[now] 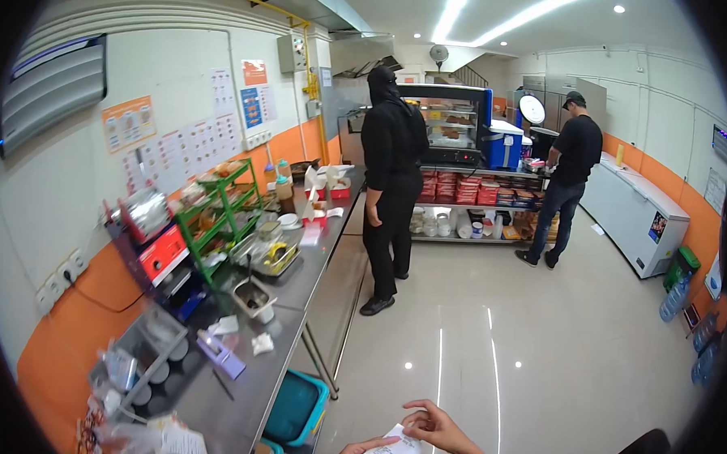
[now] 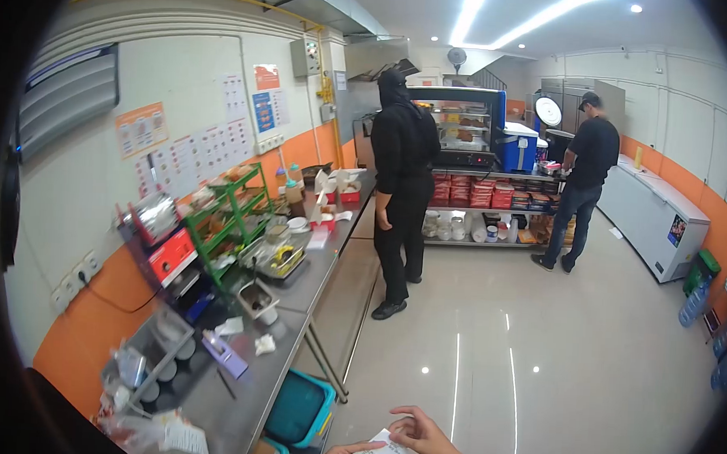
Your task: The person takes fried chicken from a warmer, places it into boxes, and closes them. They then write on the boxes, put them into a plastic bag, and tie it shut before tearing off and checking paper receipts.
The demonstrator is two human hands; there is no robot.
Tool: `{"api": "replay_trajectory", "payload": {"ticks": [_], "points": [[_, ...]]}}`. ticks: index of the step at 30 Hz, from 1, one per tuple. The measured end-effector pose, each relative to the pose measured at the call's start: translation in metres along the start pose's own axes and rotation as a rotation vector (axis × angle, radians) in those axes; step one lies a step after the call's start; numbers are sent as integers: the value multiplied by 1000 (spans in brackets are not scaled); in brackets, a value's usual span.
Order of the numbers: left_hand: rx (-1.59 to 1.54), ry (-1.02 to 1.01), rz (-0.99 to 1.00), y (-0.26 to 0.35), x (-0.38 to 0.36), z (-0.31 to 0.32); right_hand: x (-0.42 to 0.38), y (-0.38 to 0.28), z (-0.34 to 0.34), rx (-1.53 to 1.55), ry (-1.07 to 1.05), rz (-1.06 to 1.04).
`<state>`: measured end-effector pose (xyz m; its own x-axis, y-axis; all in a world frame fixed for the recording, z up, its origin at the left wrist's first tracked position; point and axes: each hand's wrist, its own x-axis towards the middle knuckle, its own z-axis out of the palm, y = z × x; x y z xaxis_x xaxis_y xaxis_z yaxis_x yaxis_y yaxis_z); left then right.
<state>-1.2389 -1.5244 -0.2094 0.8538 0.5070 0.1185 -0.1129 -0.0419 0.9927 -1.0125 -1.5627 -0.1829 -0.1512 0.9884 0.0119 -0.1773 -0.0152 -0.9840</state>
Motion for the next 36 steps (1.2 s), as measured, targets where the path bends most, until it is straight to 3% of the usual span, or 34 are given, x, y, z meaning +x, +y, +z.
{"api": "replay_trajectory", "payload": {"ticks": [1,4,9,11,12,15,17,19,21,23,25,28,30,32,34,36], "points": [[-29,-21,30,-1,26,-11,5,-10,-3,66,252,-56],[-73,-86,33,3,112,-41,21,-12,-47,232,420,58],[0,-266,-35,4,258,-71,66,2,-159,113,491,130],[37,-271,9,-5,314,-77,97,-7,-210,-22,564,-19],[-40,-203,-119,-5,342,-78,117,-20,-230,-75,642,-36],[-138,-124,-235,3,428,-87,168,-70,-295,-143,621,-72],[-491,-15,-45,0,480,-94,204,-91,-344,-227,462,-70],[-385,-145,-68,-16,529,-119,242,-114,-384,-382,344,3],[-287,-265,-59,-31,572,-134,286,-116,-418,-503,340,-97],[-686,-217,-327,-50,618,-143,327,-117,-459,-578,366,-118],[-695,-196,-358,-77,675,-154,368,-109,-518,-657,405,-153],[-582,-53,-411,-114,776,-178,430,-68,-621,-380,616,-122],[-519,10,-403,-153,850,-204,455,-32,-706,-517,701,-3],[-492,96,-363,-163,918,-220,452,1,-790,-967,675,96],[-501,157,-288,-146,982,-226,439,-5,-847,-915,657,390],[-493,261,-256,-138,1020,-236,437,38,-913,-778,819,469]]}}
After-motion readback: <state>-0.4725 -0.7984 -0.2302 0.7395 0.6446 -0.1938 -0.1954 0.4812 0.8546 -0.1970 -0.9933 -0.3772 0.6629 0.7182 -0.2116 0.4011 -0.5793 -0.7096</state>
